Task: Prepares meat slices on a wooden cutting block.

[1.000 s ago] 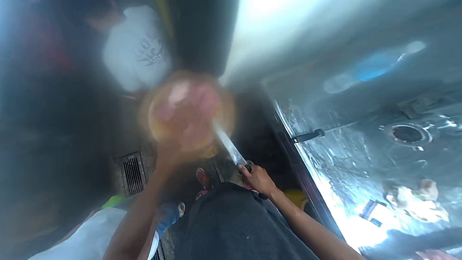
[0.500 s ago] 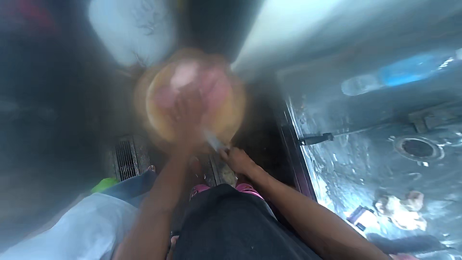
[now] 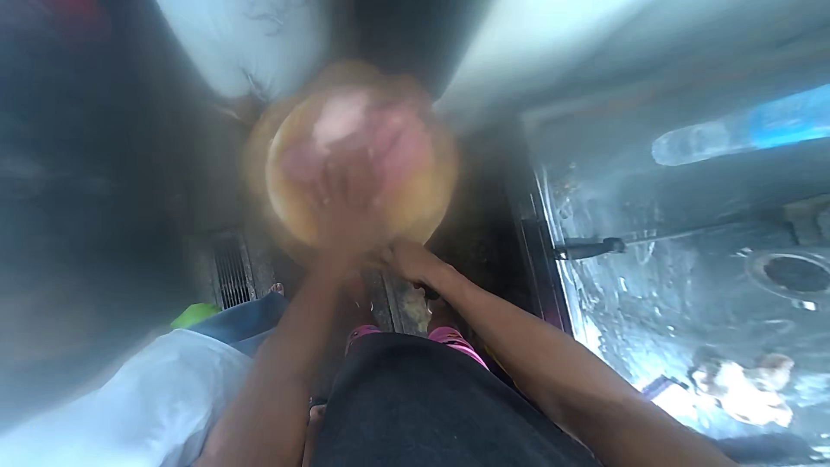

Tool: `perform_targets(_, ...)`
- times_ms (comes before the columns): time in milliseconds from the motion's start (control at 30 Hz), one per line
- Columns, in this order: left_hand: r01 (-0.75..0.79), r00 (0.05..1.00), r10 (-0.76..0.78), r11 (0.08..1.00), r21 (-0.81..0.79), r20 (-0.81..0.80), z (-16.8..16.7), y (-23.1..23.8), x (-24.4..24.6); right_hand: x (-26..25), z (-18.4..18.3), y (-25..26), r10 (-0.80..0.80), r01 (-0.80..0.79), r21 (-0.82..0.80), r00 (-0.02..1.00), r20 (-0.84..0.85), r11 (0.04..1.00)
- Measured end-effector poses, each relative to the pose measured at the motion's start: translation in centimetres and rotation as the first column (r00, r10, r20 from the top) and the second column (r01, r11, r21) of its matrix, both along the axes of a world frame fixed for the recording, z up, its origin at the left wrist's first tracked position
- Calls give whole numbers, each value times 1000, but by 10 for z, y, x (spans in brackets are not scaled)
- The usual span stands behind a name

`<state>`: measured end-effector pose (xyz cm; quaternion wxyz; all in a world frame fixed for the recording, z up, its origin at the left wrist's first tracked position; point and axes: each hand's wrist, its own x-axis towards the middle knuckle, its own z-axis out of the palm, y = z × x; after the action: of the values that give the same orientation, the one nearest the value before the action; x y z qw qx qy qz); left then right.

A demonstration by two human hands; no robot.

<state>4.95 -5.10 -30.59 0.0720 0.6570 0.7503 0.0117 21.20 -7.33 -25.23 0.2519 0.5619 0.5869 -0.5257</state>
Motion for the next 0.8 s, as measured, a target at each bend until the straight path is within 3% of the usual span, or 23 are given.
perform_targets(467, -5, 999, 3, 1000, 29, 53, -5, -7, -1, 76, 1, -105, -27, 27, 2, 993, 118, 1000)
perform_targets(633, 102, 987, -114, 990, 99, 118, 11, -51, -69, 125, 11, -145, -32, -3, 163, 977, 211, 987)
perform_targets(700, -1, 989, 1, 1000, 5, 149, 32, -68, -85, 144, 21, -151, -59, 3, 209, 963, 262, 978)
perform_targets(800, -164, 958, 182, 981, -100, 221, 59, -63, -58, 157, 35, -139, -95, 7, 281, 948, 302, 960)
